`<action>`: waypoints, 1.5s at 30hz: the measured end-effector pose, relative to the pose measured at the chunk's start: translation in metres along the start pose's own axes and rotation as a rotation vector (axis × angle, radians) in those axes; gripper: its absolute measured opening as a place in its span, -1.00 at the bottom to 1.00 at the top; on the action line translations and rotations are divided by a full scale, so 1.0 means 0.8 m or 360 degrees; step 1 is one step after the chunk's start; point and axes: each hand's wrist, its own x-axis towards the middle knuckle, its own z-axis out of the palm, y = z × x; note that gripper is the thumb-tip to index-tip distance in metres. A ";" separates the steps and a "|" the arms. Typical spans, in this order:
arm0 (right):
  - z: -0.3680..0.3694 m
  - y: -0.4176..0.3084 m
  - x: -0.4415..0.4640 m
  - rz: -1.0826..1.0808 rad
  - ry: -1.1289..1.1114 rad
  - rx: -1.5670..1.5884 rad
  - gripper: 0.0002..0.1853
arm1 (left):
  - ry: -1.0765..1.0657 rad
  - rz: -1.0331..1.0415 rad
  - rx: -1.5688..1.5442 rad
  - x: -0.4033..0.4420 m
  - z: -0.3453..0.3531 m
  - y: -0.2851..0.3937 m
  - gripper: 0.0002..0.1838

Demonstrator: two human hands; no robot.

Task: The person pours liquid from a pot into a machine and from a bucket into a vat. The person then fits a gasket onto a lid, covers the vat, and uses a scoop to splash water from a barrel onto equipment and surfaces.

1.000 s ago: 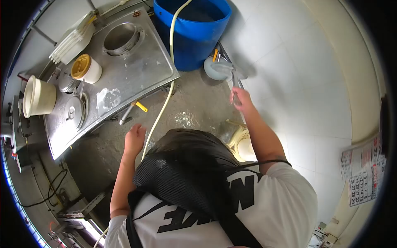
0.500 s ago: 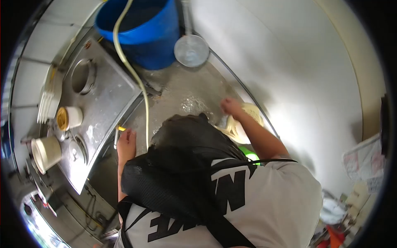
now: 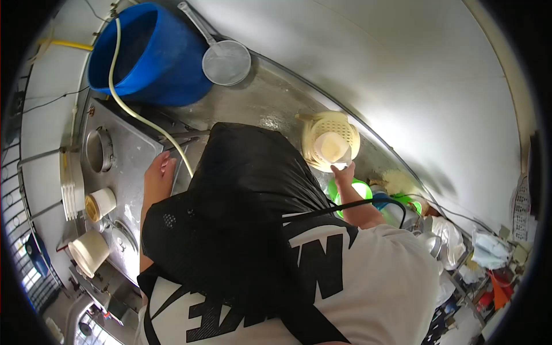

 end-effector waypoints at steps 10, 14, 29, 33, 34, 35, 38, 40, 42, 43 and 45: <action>0.050 -0.114 0.096 -0.0303 -0.0258 -0.0439 -0.39 | -0.0034 -0.0047 -0.0033 0.019 -0.006 -0.071 -0.52; 0.101 -0.281 0.089 -0.0704 -0.0340 -0.0386 -0.31 | 0.0070 -0.0109 -0.0055 0.042 -0.016 -0.141 -0.50; 0.329 -0.977 -0.103 -0.1909 -0.0983 0.0294 -0.57 | 0.0667 -0.0581 -0.0433 0.078 -0.100 -0.288 -0.56; 0.511 -1.099 -0.083 -0.2741 -0.0772 -0.0450 -0.55 | 0.0711 -0.0784 -0.0502 0.079 -0.107 -0.290 -0.56; 0.566 -1.109 -0.072 -0.3101 -0.0601 -0.0664 -0.54 | 0.0740 -0.0860 -0.0514 0.077 -0.108 -0.289 -0.56; 0.610 -1.116 -0.075 -0.2786 -0.0818 -0.1073 -0.50 | 0.0742 -0.0939 -0.0507 0.076 -0.111 -0.287 -0.56; 0.716 -1.118 -0.102 -0.2785 -0.0855 -0.2286 -0.43 | 0.0793 -0.1224 -0.0556 0.064 -0.116 -0.268 -0.55; 0.755 -1.099 -0.116 -0.2496 -0.0728 -0.2544 -0.33 | 0.0909 -0.1382 -0.0593 0.055 -0.111 -0.254 -0.56; 0.882 -1.045 -0.019 -0.1884 -0.0538 -0.2036 -0.32 | 0.0935 -0.1519 -0.0597 0.050 -0.104 -0.235 -0.56; 0.896 -1.045 -0.012 -0.1892 -0.0568 -0.2112 -0.31 | 0.0953 -0.1614 -0.0606 0.047 -0.100 -0.226 -0.56; 0.901 -1.052 -0.031 -0.1977 -0.0763 -0.2530 -0.30 | 0.1076 -0.1731 -0.0723 0.036 -0.062 -0.221 -0.56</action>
